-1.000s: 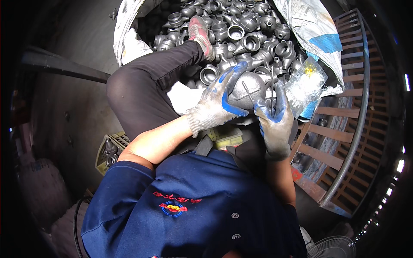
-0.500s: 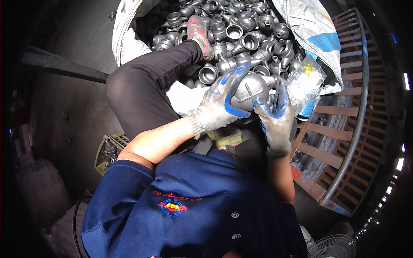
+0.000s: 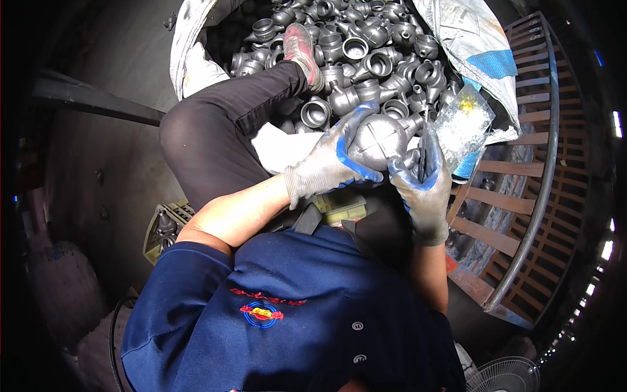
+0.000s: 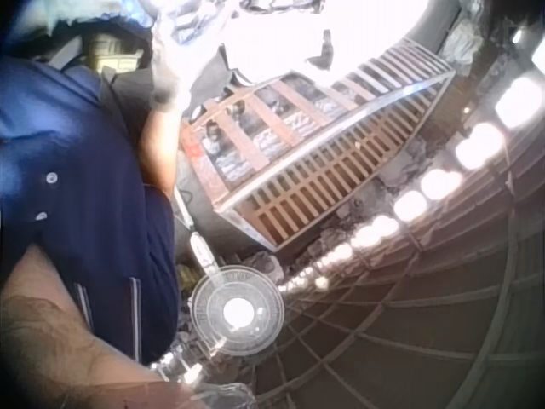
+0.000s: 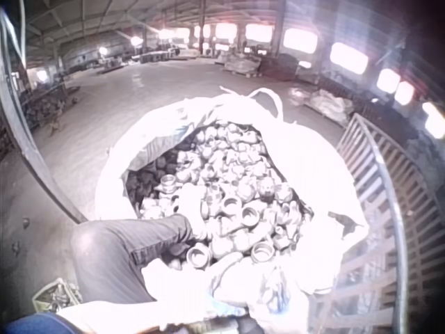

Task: Inspecting and cleaning burrs from metal castings using a hand file.

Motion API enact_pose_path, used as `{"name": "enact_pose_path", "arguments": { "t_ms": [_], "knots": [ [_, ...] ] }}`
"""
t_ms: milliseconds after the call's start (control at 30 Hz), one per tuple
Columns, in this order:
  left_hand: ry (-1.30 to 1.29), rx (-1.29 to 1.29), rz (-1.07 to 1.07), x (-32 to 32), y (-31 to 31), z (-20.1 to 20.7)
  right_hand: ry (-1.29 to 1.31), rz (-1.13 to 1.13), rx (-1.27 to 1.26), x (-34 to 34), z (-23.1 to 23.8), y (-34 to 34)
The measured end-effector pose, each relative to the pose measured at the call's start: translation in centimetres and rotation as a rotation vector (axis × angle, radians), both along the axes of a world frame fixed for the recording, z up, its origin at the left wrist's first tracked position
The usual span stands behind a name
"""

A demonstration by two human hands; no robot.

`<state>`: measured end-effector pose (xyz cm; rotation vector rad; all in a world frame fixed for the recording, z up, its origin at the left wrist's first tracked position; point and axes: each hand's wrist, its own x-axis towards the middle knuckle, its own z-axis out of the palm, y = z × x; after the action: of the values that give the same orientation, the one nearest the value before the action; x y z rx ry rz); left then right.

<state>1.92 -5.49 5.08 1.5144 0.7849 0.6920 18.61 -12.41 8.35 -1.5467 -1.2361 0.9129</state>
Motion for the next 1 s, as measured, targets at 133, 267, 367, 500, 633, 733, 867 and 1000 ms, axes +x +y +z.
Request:
{"name": "enact_pose_path", "arguments": {
  "t_ms": [133, 267, 367, 500, 633, 733, 867, 1000],
  "knots": [
    [-0.081, -0.016, 0.019, 0.3, 0.0, -0.9, 0.055, -0.023, 0.028, -0.2, -0.1, -0.4],
    [0.038, 0.164, 0.043, 0.4, -0.2, -1.6, 0.297, -0.079, 0.040, -1.0, -0.1, -0.3],
    [0.009, 0.111, 0.065, 0.6, -0.4, -1.9, 0.101, -0.084, 0.076, -1.0, -0.6, -0.2],
    [-0.025, 0.082, 0.064, 0.3, -0.3, -1.0, 0.116, -0.060, 0.132, -0.5, -1.3, -0.4],
    [0.031, 0.016, 0.074, 0.5, -0.1, -0.2, 0.246, -0.187, 0.148, -0.9, 0.4, -1.4],
    [0.074, 0.336, 0.167, 0.7, -0.1, -1.9, 0.301, -0.115, 0.155, -1.9, 0.8, -1.3],
    [0.071, 0.305, 0.174, 0.6, -0.1, -2.2, 0.423, -0.045, 0.005, -2.5, 0.9, -1.6],
    [-0.057, -0.059, 0.075, 0.5, -0.4, -1.6, 0.376, -0.064, -0.032, -2.2, 0.4, -2.5]
  ]
}}
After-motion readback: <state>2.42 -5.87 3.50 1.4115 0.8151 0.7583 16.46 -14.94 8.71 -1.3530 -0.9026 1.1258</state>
